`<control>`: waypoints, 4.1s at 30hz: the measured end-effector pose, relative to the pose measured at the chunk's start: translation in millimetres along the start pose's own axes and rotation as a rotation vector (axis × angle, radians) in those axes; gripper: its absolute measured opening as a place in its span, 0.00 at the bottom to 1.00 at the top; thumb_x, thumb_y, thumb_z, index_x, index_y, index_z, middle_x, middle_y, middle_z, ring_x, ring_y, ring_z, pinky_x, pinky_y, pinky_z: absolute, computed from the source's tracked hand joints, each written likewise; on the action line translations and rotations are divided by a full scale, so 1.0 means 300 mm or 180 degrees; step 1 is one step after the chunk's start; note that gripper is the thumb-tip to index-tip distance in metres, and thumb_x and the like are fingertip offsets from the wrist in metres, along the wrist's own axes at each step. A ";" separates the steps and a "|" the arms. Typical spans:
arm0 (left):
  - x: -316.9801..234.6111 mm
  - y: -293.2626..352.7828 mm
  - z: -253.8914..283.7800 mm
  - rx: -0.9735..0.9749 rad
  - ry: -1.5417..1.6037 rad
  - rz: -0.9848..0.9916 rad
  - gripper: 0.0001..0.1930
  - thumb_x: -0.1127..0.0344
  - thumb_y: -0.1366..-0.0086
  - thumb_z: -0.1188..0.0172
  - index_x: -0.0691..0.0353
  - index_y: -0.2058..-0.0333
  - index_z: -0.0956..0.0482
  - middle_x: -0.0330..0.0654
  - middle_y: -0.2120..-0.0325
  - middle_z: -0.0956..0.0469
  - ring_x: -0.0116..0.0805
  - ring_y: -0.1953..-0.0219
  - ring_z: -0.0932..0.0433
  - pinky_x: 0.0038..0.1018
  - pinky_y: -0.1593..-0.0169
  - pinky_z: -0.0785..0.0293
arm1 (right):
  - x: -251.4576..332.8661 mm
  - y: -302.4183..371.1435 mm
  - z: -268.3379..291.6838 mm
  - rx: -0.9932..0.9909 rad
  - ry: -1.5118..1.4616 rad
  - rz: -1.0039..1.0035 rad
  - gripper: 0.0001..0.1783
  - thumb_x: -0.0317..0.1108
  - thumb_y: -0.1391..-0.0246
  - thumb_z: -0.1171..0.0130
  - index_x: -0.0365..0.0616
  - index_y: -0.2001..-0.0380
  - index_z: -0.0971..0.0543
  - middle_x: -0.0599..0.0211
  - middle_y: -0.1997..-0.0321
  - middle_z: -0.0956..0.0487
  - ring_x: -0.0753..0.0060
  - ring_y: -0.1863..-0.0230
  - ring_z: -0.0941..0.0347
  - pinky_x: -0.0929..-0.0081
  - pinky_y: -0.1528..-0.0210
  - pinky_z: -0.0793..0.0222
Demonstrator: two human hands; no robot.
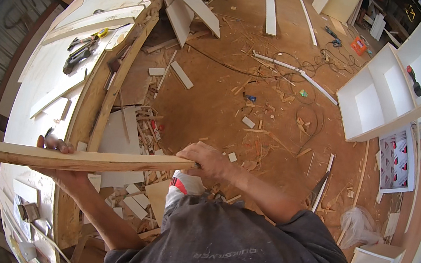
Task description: The person sands a wooden cabinet edge with an angle grinder, then uses a hammer to fit a white panel into the cabinet frame. They measure and position additional wooden strips on a workbench, preparing them for attachment.
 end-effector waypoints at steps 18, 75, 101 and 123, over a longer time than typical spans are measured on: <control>1.213 -0.778 -0.803 0.0598 -0.4818 -0.2921 0.24 0.63 0.29 0.57 0.77 0.42 0.43 0.68 0.59 0.29 0.63 0.62 0.28 0.54 0.61 0.29 | -1.240 -0.155 0.669 -0.1013 0.0112 -0.2600 0.38 0.50 0.45 0.43 0.42 0.36 0.38 0.49 0.55 0.23 0.52 0.55 0.25 0.60 0.52 0.30; 2.512 -1.371 -2.116 -0.4263 -0.3516 0.0783 0.27 0.43 0.27 0.57 0.66 0.69 0.29 0.32 0.74 0.30 0.22 0.70 0.35 0.21 0.66 0.36 | -3.209 -3.756 0.716 0.1709 -0.2916 -0.2831 0.22 0.39 0.35 0.54 0.46 0.41 0.35 0.63 0.42 0.30 0.62 0.52 0.25 0.62 0.61 0.23; 2.726 -0.745 -2.474 -0.3794 -0.3648 0.2026 0.25 0.50 0.29 0.50 0.68 0.76 0.32 0.42 0.84 0.36 0.28 0.78 0.37 0.31 0.73 0.37 | -2.328 -3.385 1.053 0.3085 -0.3264 -0.0629 0.32 0.37 0.35 0.54 0.37 0.32 0.47 0.59 0.59 0.26 0.73 0.62 0.26 0.74 0.60 0.27; 2.716 -0.771 -2.090 -0.3861 -0.3451 0.2524 0.28 0.44 0.31 0.51 0.68 0.75 0.32 0.47 0.82 0.35 0.34 0.77 0.37 0.33 0.69 0.35 | -2.212 -3.437 0.668 0.3463 -0.0391 0.0530 0.34 0.40 0.43 0.49 0.33 0.38 0.44 0.32 0.60 0.23 0.34 0.55 0.25 0.47 0.49 0.33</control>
Point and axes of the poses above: each hand's wrist, its own y-axis away from the middle knuckle, its own z-axis out of the back of the hand, x = y × z, the point moved 2 cm from there along -y, towards the middle knuckle
